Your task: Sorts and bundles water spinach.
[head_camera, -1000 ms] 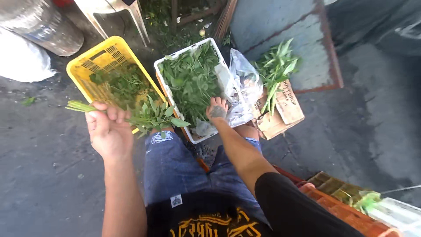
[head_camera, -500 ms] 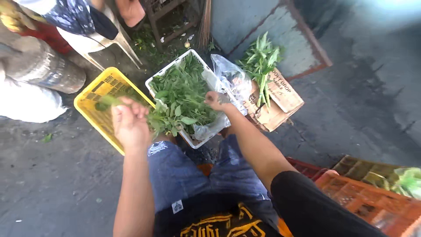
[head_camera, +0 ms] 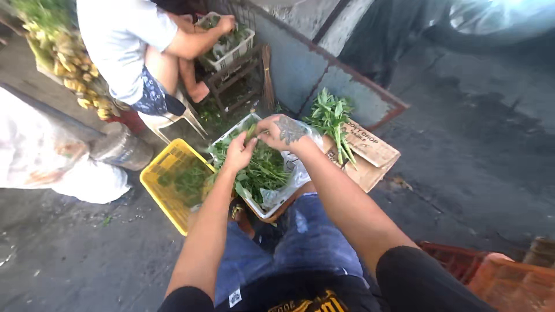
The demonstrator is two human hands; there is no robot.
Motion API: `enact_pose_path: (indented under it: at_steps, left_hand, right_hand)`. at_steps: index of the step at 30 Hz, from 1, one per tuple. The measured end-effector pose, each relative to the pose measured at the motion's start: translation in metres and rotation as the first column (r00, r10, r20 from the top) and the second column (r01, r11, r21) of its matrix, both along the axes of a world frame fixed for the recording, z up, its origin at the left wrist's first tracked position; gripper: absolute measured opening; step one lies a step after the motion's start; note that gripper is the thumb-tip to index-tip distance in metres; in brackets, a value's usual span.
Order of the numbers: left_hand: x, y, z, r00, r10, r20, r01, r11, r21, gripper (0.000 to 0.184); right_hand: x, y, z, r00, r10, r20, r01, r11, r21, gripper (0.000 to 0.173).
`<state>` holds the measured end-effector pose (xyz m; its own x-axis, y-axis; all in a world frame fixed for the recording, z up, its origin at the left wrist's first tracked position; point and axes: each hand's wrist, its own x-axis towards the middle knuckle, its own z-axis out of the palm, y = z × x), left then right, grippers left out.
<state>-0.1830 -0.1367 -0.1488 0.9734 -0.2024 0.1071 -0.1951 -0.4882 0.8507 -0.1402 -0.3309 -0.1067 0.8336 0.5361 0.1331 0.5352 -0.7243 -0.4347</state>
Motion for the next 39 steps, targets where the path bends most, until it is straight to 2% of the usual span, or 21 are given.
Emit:
enact_pose_path:
  at_steps: [2,4,6,9,13,15,17,21,23,28,31,34,37,39]
  left_hand:
    - [0.004,-0.006,0.014,0.999,0.009,0.047,-0.009,1.000,0.013,0.025]
    - [0.004,-0.006,0.024,0.997,0.020,0.068,-0.021,1.000,0.006,0.026]
    - [0.006,-0.001,0.028,0.997,0.025,0.079,-0.027,0.999,0.022,0.027]
    - [0.011,0.007,0.026,0.999,0.045,0.016,-0.045,0.999,0.030,0.025]
    - [0.010,0.027,0.011,0.992,0.115,-0.054,-0.116,0.993,-0.015,0.025]
    - [0.001,0.035,0.001,0.985,0.154,-0.074,-0.160,0.984,-0.079,0.024]
    - [-0.006,0.037,-0.002,0.985,0.158,-0.063,-0.164,0.981,-0.105,0.023]
    - [-0.012,0.023,0.011,0.994,0.107,0.005,-0.107,0.994,-0.019,0.025]
    - [-0.014,0.017,0.013,0.996,0.083,0.018,-0.084,0.996,0.036,0.026]
    - [-0.003,0.016,0.016,1.000,0.020,-0.020,-0.021,0.999,-0.029,0.022]
    - [-0.001,0.020,0.017,0.998,0.018,-0.062,-0.026,0.990,-0.136,0.022]
    - [0.003,0.029,0.015,0.994,-0.012,-0.108,-0.022,0.951,-0.308,0.018]
    - [0.004,0.039,0.016,0.988,-0.020,-0.154,-0.033,0.940,-0.339,0.019]
    - [0.002,0.040,0.016,0.985,-0.012,-0.171,-0.044,0.946,-0.320,0.019]
  right_hand:
    - [0.000,-0.005,0.013,1.000,-0.029,0.002,0.028,0.977,0.211,0.014]
    - [-0.006,-0.011,0.017,0.996,-0.070,-0.057,0.088,0.889,0.449,0.014]
    - [-0.009,-0.017,0.009,0.987,-0.116,-0.111,0.160,0.785,0.599,0.013]
    - [-0.017,-0.018,-0.013,0.960,-0.120,-0.254,0.271,0.622,0.734,0.013]
    - [-0.028,-0.015,-0.022,0.946,-0.124,-0.301,0.318,0.550,0.772,0.010]
    - [-0.030,-0.017,-0.020,0.947,-0.122,-0.297,0.309,0.597,0.740,0.010]
    - [-0.028,-0.017,-0.016,0.962,-0.105,-0.251,0.253,0.690,0.678,0.010]
    - [-0.021,-0.013,0.002,0.982,-0.025,-0.185,0.122,0.835,0.537,0.012]
    - [-0.024,-0.009,0.011,0.985,-0.012,-0.173,0.103,0.844,0.527,0.014]
    - [-0.023,-0.011,0.021,0.983,-0.043,-0.179,0.143,0.795,0.589,0.016]
    - [-0.024,-0.019,0.018,0.979,-0.081,-0.187,0.178,0.785,0.594,0.016]
    - [-0.027,-0.027,0.010,0.970,-0.114,-0.213,0.224,0.757,0.614,0.013]
    - [-0.027,-0.032,-0.003,0.979,-0.050,-0.198,0.131,0.897,0.422,0.018]
    - [-0.026,-0.028,-0.006,0.976,-0.082,-0.200,0.142,0.941,0.307,0.026]
